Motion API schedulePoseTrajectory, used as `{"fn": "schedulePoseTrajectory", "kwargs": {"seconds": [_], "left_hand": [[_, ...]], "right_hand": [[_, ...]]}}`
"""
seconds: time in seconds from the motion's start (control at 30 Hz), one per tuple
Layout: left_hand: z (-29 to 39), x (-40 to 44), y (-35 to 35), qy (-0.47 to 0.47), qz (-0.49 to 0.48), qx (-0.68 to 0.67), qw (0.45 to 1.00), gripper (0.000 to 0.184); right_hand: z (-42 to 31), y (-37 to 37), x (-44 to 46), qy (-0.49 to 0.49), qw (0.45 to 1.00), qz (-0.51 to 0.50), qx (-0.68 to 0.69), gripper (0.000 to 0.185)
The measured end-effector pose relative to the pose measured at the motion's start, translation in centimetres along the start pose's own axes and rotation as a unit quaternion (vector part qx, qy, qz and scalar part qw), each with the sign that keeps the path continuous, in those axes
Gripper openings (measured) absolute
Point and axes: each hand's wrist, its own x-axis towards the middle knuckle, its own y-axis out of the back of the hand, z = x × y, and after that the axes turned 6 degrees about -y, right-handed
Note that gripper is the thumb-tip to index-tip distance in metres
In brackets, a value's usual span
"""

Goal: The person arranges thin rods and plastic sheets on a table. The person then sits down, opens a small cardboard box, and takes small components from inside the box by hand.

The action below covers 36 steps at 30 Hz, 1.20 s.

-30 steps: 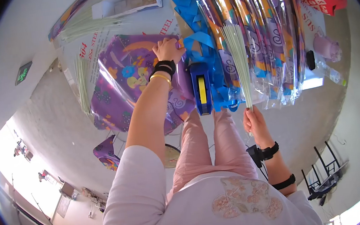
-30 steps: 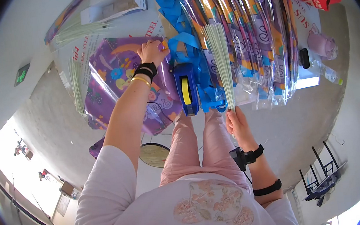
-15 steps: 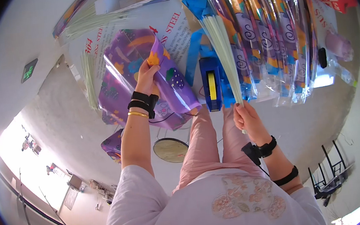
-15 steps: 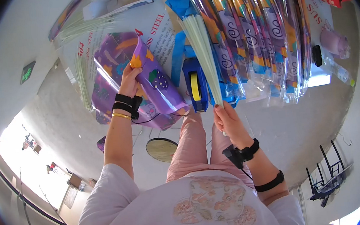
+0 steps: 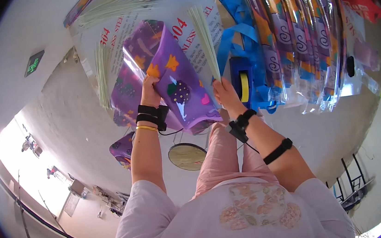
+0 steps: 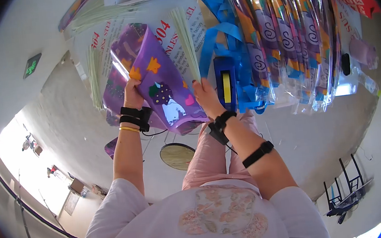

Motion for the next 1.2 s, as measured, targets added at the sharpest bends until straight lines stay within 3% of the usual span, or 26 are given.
{"fn": "schedulePoseTrajectory", "kwargs": {"seconds": [0.03,0.07,0.1,0.17,0.3,0.37,0.53,0.63,0.67,0.7,0.73,0.77,0.8,0.87,0.97,1.0,1.03,1.07,1.13,1.17,1.2], "left_hand": [[-0.3,0.3,0.6,-0.001,0.000,-0.002,1.000,0.039],[-0.8,0.5,1.3,0.001,-0.007,-0.004,1.000,0.036],[-1.1,0.7,1.7,0.003,-0.015,-0.007,1.000,0.033],[-1.1,0.4,1.6,0.007,-0.017,-0.017,1.000,0.029],[0.8,-1.8,-2.1,-0.007,-0.004,0.000,1.000,0.019],[1.0,-2.1,-3.0,-0.009,-0.003,0.000,1.000,0.020],[-0.9,-0.9,-2.2,0.009,-0.032,0.007,0.999,0.024],[-3.3,1.0,-1.3,-0.050,0.003,0.189,0.981,0.033],[-4.6,1.4,-0.8,-0.053,0.001,0.186,0.981,0.033],[-4.8,1.2,-1.2,-0.155,0.066,0.377,0.911,0.039],[-4.9,1.2,-1.5,-0.249,0.128,0.546,0.790,0.046],[-4.5,1.0,-1.4,-0.202,0.131,0.593,0.768,0.065],[-3.6,0.2,-2.4,-0.205,0.130,0.591,0.769,0.065],[-1.8,-1.9,-5.3,-0.325,0.203,0.529,0.757,0.071],[2.6,-9.4,-11.3,-0.389,0.097,0.404,0.822,0.075],[3.4,-12.3,-13.4,-0.413,0.053,0.358,0.835,0.076],[3.5,-15.0,-15.5,-0.373,-0.004,0.220,0.901,0.077],[3.9,-17.4,-16.6,-0.441,-0.048,0.325,0.835,0.076],[3.9,-22.4,-19.1,-0.473,-0.136,0.367,0.789,0.075],[2.2,-24.8,-19.9,-0.469,-0.231,0.329,0.786,0.073],[1.8,-26.1,-20.9,-0.491,-0.284,0.400,0.720,0.069]], "right_hand": [[0.9,-0.1,1.3,0.011,1.000,0.025,-0.009,0.020],[2.7,0.6,3.3,0.061,0.988,0.062,-0.127,0.020],[3.7,0.9,4.5,0.061,0.988,0.064,-0.129,0.020],[4.8,1.0,6.0,0.078,0.952,0.147,-0.259,0.022],[5.1,0.8,7.2,0.064,0.938,0.185,-0.287,0.029],[5.8,1.1,7.8,0.098,0.921,0.205,-0.318,0.047],[5.8,0.0,5.8,0.136,0.890,0.254,-0.354,0.058],[3.9,-1.1,2.0,0.164,0.866,0.269,-0.390,0.056],[3.4,-1.0,0.8,0.175,0.870,0.243,-0.391,0.055],[3.3,-0.7,-0.1,0.185,0.874,0.217,-0.392,0.054],[3.1,-0.4,-0.9,0.187,0.875,0.224,-0.385,0.044],[2.8,-0.1,-1.6,0.191,0.873,0.227,-0.386,0.044],[2.4,0.2,-2.4,0.178,0.919,0.185,-0.298,0.036],[0.9,1.0,-4.1,0.141,0.964,0.114,-0.195,0.020],[-2.0,0.0,-8.4,0.074,0.978,0.143,-0.133,0.018],[-1.8,0.3,-8.9,0.094,0.973,0.133,-0.161,0.026],[-1.5,-0.3,-9.4,0.100,0.973,0.129,-0.163,0.026],[-1.0,-0.7,-10.2,0.148,0.977,0.109,-0.105,0.033],[-0.5,-1.3,-12.6,0.200,0.975,0.087,-0.052,0.042],[-0.4,-1.2,-14.5,0.118,0.980,-0.080,0.138,0.050],[-0.1,-1.4,-16.5,0.025,0.917,-0.242,0.316,0.061]]}}
